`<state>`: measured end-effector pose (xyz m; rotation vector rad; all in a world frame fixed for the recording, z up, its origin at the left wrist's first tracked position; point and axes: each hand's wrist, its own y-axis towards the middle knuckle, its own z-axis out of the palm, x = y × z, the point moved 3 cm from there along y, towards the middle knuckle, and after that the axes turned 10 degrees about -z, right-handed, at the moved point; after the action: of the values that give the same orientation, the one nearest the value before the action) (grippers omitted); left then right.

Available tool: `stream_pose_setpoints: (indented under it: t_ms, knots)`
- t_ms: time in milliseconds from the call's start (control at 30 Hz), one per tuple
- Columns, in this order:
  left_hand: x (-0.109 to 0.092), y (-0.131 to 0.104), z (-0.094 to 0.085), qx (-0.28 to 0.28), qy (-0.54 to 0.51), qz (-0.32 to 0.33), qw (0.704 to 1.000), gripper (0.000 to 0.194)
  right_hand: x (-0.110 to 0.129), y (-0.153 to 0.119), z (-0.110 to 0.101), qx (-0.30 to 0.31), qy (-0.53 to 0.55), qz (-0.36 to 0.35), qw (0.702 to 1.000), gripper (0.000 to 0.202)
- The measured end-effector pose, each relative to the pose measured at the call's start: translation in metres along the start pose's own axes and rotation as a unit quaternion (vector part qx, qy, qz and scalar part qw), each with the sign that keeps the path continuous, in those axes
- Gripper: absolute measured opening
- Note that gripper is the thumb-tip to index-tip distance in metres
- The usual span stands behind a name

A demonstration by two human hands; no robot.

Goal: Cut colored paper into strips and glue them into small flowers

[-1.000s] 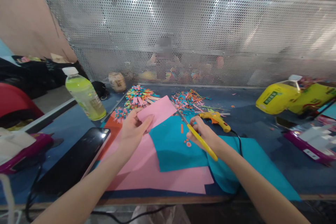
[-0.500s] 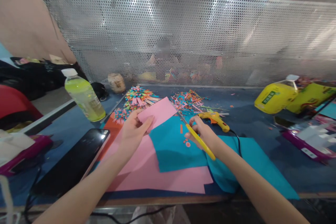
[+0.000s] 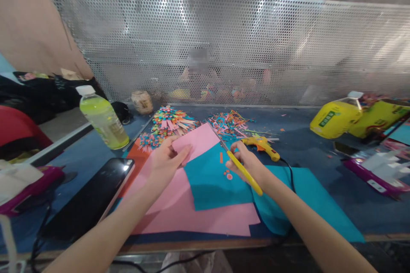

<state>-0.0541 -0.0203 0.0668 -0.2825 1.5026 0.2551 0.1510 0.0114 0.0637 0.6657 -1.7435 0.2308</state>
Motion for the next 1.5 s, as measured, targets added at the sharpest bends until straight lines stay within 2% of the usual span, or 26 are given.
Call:
stream_pose_setpoints:
  t_ms: [267, 400, 467, 500, 600, 667, 767, 833, 867, 967, 1100, 1267, 1500]
  knots:
    - [-0.001, 0.001, -0.002, -0.003, 0.024, 0.010, 1.000, 0.038, 0.000, 0.000, -0.007, -0.042, -0.067, 0.018, 0.997, 0.033]
    - [-0.002, 0.012, -0.013, 0.033, 0.138, 0.010, 0.990, 0.035, -0.003, 0.003, -0.020, -0.055, -0.142, -0.030, 0.988, 0.032]
    - [-0.002, 0.016, -0.019, 0.053, 0.240, 0.027, 0.969, 0.024, -0.005, 0.004, -0.025, -0.066, -0.179, -0.045, 0.981, 0.031]
    - [-0.001, 0.017, -0.020, 0.080, 0.295, 0.031, 0.952, 0.020, -0.007, 0.004, -0.028, -0.072, -0.194, -0.049, 0.977, 0.031]
    - [0.006, 0.014, -0.016, 0.190, 0.422, 0.050, 0.885, 0.017, -0.013, 0.005, -0.031, -0.084, -0.226, -0.066, 0.968, 0.034]
    - [0.011, 0.012, -0.012, 0.216, 0.473, 0.066, 0.851, 0.018, -0.017, 0.006, -0.033, -0.089, -0.242, -0.074, 0.963, 0.034]
    - [0.014, 0.013, -0.011, 0.139, 0.541, 0.100, 0.823, 0.023, -0.025, 0.007, -0.035, -0.094, -0.265, -0.068, 0.957, 0.034]
    - [0.013, 0.017, -0.009, 0.079, 0.571, 0.147, 0.804, 0.026, -0.028, 0.007, -0.036, -0.091, -0.272, -0.066, 0.956, 0.034]
    - [0.012, 0.019, -0.006, 0.066, 0.578, 0.174, 0.795, 0.027, -0.029, 0.007, -0.036, -0.088, -0.271, -0.067, 0.956, 0.033]
    - [0.014, 0.028, 0.006, 0.094, 0.581, 0.218, 0.779, 0.037, -0.031, 0.005, -0.036, -0.077, -0.262, -0.068, 0.959, 0.030]
    - [0.025, 0.043, 0.020, 0.102, 0.600, 0.167, 0.776, 0.045, -0.030, 0.001, -0.038, -0.074, -0.263, -0.063, 0.960, 0.031]
    - [0.034, 0.052, 0.027, 0.093, 0.624, 0.165, 0.758, 0.025, -0.031, 0.000, -0.042, -0.092, -0.276, -0.081, 0.953, 0.032]
    - [0.041, 0.060, 0.028, 0.076, 0.648, 0.189, 0.734, 0.022, -0.030, 0.000, -0.046, -0.115, -0.312, -0.090, 0.939, 0.031]
